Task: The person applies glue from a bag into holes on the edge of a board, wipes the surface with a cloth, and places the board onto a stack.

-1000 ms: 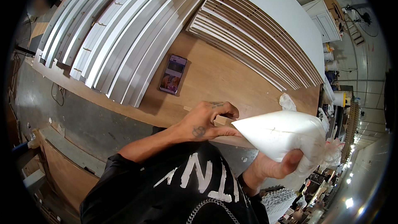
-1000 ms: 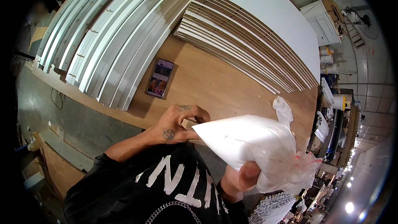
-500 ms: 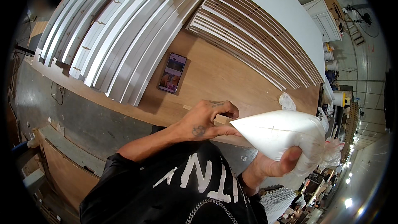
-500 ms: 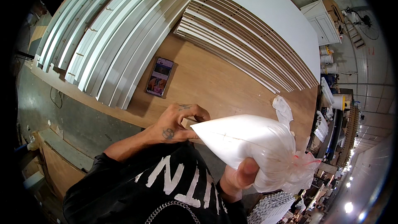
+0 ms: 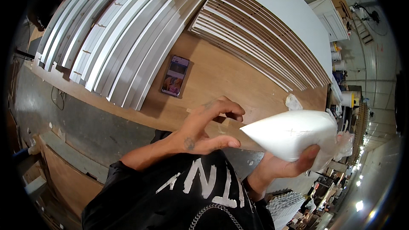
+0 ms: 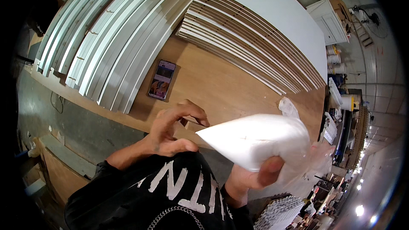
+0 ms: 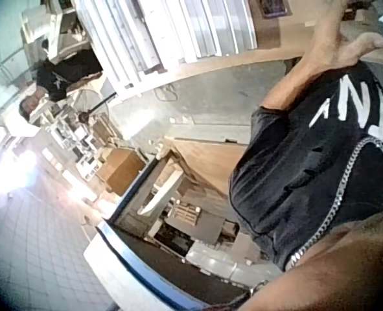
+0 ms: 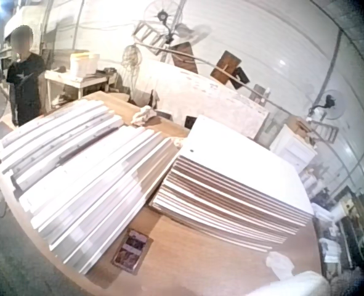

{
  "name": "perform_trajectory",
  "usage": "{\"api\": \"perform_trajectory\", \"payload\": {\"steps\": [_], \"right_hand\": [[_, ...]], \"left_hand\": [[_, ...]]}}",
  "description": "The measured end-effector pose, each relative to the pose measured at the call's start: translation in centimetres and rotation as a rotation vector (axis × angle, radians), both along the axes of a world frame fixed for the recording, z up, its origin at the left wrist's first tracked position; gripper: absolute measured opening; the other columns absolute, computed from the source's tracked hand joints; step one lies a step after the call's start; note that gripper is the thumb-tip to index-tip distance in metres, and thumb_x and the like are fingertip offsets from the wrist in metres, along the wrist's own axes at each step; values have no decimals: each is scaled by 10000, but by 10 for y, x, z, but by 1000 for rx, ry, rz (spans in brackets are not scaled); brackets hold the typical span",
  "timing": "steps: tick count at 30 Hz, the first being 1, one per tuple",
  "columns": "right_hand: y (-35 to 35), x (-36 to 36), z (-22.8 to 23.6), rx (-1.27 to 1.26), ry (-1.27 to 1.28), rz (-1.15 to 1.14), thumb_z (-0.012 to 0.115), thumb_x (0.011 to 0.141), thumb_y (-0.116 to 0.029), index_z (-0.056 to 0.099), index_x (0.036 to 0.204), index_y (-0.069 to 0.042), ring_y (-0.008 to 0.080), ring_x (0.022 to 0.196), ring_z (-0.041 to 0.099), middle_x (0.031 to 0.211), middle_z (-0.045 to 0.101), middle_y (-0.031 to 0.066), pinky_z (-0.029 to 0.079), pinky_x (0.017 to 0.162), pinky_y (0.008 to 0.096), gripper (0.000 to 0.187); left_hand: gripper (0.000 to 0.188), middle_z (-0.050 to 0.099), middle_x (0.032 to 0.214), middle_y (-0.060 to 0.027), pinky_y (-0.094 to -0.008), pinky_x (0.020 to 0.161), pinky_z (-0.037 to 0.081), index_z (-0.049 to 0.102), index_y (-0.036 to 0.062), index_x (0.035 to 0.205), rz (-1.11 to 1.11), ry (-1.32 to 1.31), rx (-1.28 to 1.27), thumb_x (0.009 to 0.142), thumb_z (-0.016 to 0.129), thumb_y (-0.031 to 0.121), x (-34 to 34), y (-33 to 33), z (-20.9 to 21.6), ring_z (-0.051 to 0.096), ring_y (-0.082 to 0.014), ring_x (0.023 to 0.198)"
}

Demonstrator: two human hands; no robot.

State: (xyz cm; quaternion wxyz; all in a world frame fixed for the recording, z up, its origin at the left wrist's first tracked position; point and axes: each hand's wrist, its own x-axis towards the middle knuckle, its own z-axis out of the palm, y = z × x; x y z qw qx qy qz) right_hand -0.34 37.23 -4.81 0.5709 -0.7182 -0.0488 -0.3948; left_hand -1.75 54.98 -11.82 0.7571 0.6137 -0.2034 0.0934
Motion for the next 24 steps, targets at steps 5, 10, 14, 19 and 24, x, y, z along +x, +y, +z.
{"api": "perform_trajectory", "payload": {"steps": [5,10,14,19,24], "right_hand": [[4,8,5,13,-15,38,413,920,-361,230,1468,-23,334,1207,506,1487,211,210,519,923,445,670],[8,11,5,-28,-60,16,404,917,-372,196,1488,-63,347,1202,504,1499,177,204,508,925,475,682],[19,5,11,119,13,53,424,902,-381,136,1503,-98,358,1188,512,1484,225,203,497,926,504,724],[11,1,7,172,76,49,451,880,-406,102,1510,-108,353,1187,512,1445,306,208,504,921,494,779],[23,5,16,97,47,39,433,882,-423,70,1519,-90,323,1243,468,1495,225,196,492,945,470,805]], "left_hand": [[274,637,967,-178,-328,773,518,569,-3,1071,118,-217,76,875,665,163,1,8,16,646,-266,895],[249,635,950,-123,-316,679,512,596,26,1015,171,-239,82,806,717,87,-2,4,26,638,-251,823],[240,640,920,-112,-299,627,508,594,26,997,219,-245,98,794,720,47,-2,1,27,639,-235,793],[164,628,928,-145,-310,671,533,589,3,976,189,-236,121,834,669,15,-4,0,26,657,-237,817],[118,613,923,-157,-323,698,548,573,-5,975,182,-254,142,868,624,1,-3,1,25,665,-245,830]]}}
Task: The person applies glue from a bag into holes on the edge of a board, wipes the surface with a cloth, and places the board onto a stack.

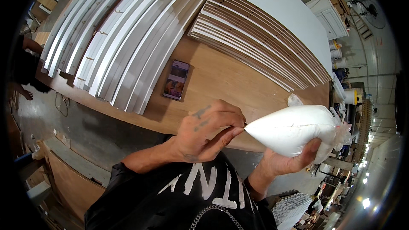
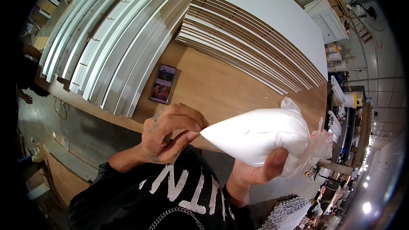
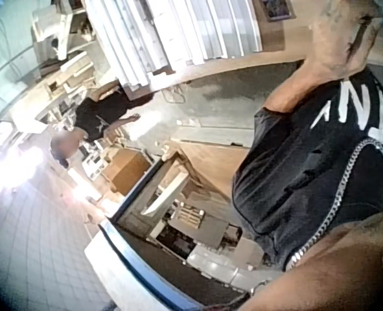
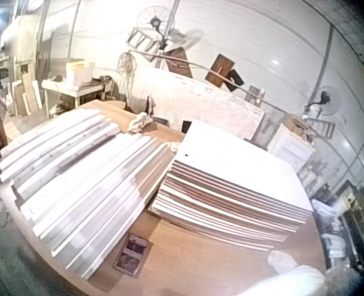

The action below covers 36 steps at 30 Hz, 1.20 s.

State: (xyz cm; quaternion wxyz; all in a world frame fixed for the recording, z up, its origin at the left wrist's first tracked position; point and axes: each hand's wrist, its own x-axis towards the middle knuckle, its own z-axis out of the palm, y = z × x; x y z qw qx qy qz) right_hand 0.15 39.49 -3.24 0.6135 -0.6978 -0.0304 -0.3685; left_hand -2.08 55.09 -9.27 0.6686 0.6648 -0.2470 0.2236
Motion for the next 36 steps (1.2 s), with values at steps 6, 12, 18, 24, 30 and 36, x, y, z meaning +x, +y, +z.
{"api": "perform_trajectory", "payload": {"steps": [6,12,18,24,30,36], "right_hand": [[-22,0,-12,-30,-3,-17,409,905,-401,90,1518,-49,296,1293,416,1537,149,157,454,990,478,775],[-16,0,-14,9,-23,-25,406,939,-359,163,1490,-16,313,1267,449,1507,223,191,467,975,480,693],[-36,-6,-26,-641,-75,-273,479,950,-344,369,1402,3,345,1194,525,1391,413,206,481,987,470,581],[-65,-3,-31,-504,-170,-109,650,851,-7,327,1405,-16,361,1201,532,1419,371,264,553,922,455,642],[-58,2,-24,-353,-140,-154,779,768,-96,430,1330,-111,380,1160,557,1302,502,218,523,957,453,662],[-56,-1,-31,-206,-142,-159,810,729,-115,441,1317,-47,383,1205,520,1306,490,231,502,966,466,698]], "left_hand": [[126,602,962,-161,-331,788,517,529,-7,1010,-132,203,-478,989,479,107,0,2,-6,629,-210,872],[258,596,876,-107,-318,788,516,523,-7,954,-51,399,-662,1021,451,232,5,2,-60,625,-189,848],[167,642,877,-73,-281,772,508,611,-52,931,233,722,-461,937,612,114,-15,30,-111,623,-144,809],[311,631,760,-94,-297,625,478,609,-42,888,410,1197,-114,964,587,259,-118,73,-233,591,-139,688],[577,633,974,-184,-378,807,503,585,-97,1049,1010,1320,-370,911,612,463,-176,98,-283,609,-246,950],[625,579,1222,-186,-453,994,444,545,-90,1230,666,1302,-714,877,678,409,-159,91,-279,535,-287,1173]]}}
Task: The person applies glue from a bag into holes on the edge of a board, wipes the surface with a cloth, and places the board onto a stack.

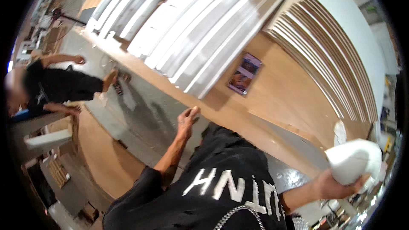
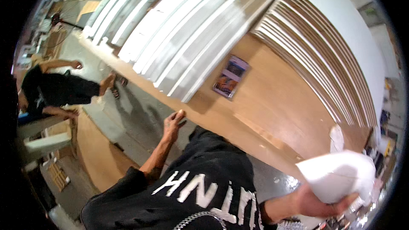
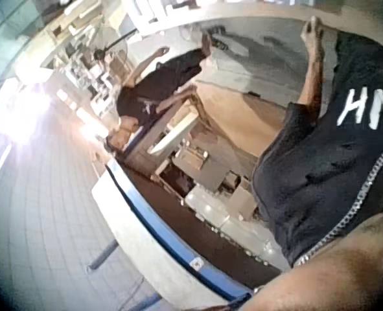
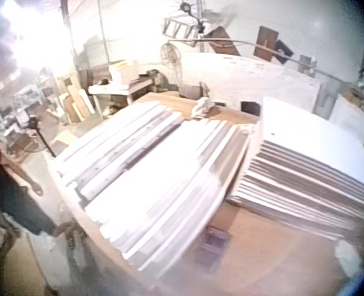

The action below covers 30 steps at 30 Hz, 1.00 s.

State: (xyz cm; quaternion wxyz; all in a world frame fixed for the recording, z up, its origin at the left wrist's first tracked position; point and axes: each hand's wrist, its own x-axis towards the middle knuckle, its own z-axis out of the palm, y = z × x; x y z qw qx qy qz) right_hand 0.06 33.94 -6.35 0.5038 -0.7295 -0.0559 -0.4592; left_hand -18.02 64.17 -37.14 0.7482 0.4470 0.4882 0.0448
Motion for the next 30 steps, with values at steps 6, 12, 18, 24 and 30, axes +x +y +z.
{"api": "perform_trajectory", "payload": {"steps": [6,12,18,24,30], "right_hand": [[21,-1,8,50,-38,31,621,864,-231,412,1347,50,364,1174,538,1292,506,227,499,946,478,597],[42,-5,23,468,211,184,434,922,-385,197,1483,-52,316,1161,537,1362,429,186,511,895,466,694],[38,-7,17,339,190,164,466,911,-343,322,1431,-34,323,1203,505,1404,389,185,472,950,493,622],[35,-7,15,-7,106,122,459,930,-312,548,1206,40,367,1249,451,1447,335,231,363,1053,514,456],[45,-1,19,55,26,184,464,929,-319,578,1095,40,342,1091,544,1323,420,253,337,1070,528,412]], "left_hand": [[398,658,868,-104,-325,772,542,640,-111,998,-51,30,204,906,657,275,0,4,13,630,-169,774],[214,664,716,-87,-271,637,520,667,-40,826,-405,83,500,866,691,168,44,-8,138,617,-134,629],[724,709,970,-106,-331,751,544,522,16,1278,-695,-953,684,708,820,349,150,-79,239,689,-240,874],[627,705,1004,-129,-363,762,547,536,65,1274,-951,-1004,309,766,747,365,165,-101,238,689,-275,939],[572,701,1007,-138,-354,725,537,554,60,1238,-975,-1053,334,803,695,403,166,-100,233,695,-280,899]]}}
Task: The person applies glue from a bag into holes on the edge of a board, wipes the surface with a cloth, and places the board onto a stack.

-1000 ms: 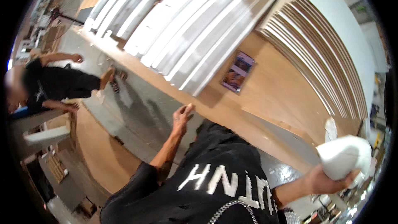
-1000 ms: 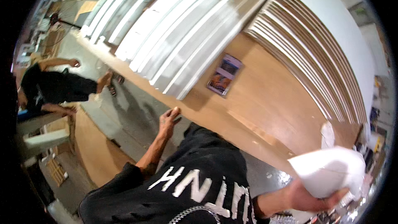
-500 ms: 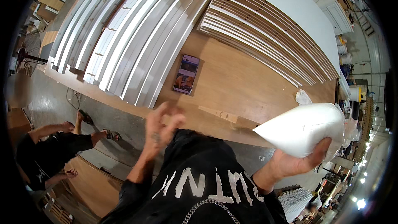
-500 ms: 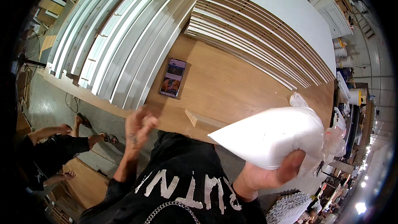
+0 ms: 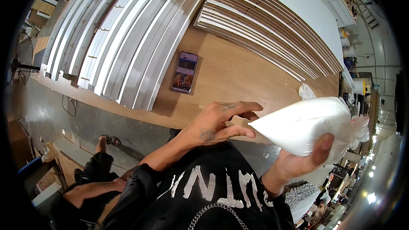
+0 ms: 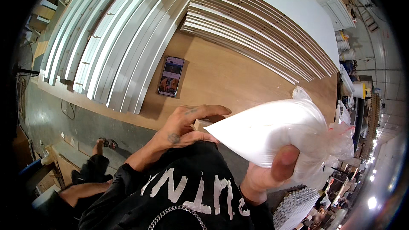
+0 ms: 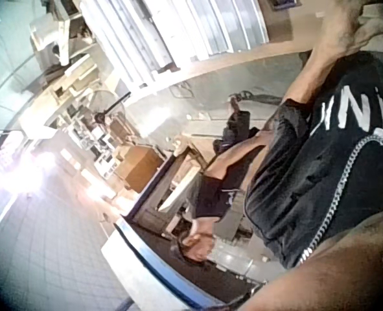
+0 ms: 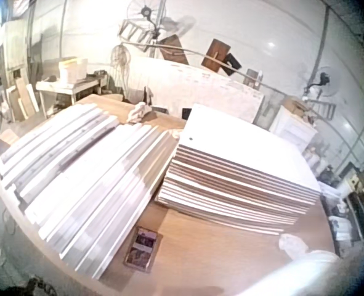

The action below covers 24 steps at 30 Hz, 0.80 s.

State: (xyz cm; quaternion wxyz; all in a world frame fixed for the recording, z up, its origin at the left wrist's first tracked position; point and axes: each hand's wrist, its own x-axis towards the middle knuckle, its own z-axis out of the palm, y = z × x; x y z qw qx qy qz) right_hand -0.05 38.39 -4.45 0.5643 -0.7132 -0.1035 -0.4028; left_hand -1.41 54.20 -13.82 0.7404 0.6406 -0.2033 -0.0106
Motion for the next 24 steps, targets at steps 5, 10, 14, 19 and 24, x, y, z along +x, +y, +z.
{"api": "perform_trajectory", "payload": {"steps": [5,10,14,19,24], "right_hand": [[17,4,3,121,-40,-32,452,929,-334,588,965,0,301,921,623,1057,582,205,251,1110,533,362],[10,7,7,-184,-44,-57,453,916,-327,592,884,-59,251,881,627,794,639,105,-14,1167,523,304],[5,6,9,-267,-21,-61,459,916,-333,599,875,-65,252,883,623,821,648,91,-38,1170,521,305],[-7,-1,5,-179,36,-32,485,908,-330,609,889,-52,298,1052,564,1036,603,167,-29,1171,522,305],[-17,1,-1,-49,29,-11,528,886,-303,619,917,-33,320,1171,509,1218,531,250,28,1174,525,287]], "left_hand": [[553,701,1005,-134,-360,713,537,565,56,1210,3,-2,-3,811,679,421,0,0,-2,697,-287,895],[552,703,1005,-128,-355,715,546,568,54,1205,-14,11,2,814,671,431,2,0,-5,698,-286,904],[541,708,989,-125,-347,710,551,576,52,1195,22,-28,1,807,684,414,4,-2,-2,702,-271,899],[518,710,987,-124,-348,732,552,588,45,1181,-7,38,14,798,709,373,3,1,4,702,-252,914],[508,709,992,-125,-341,763,550,590,32,1173,8,47,-11,796,721,347,4,-1,7,696,-254,948]]}}
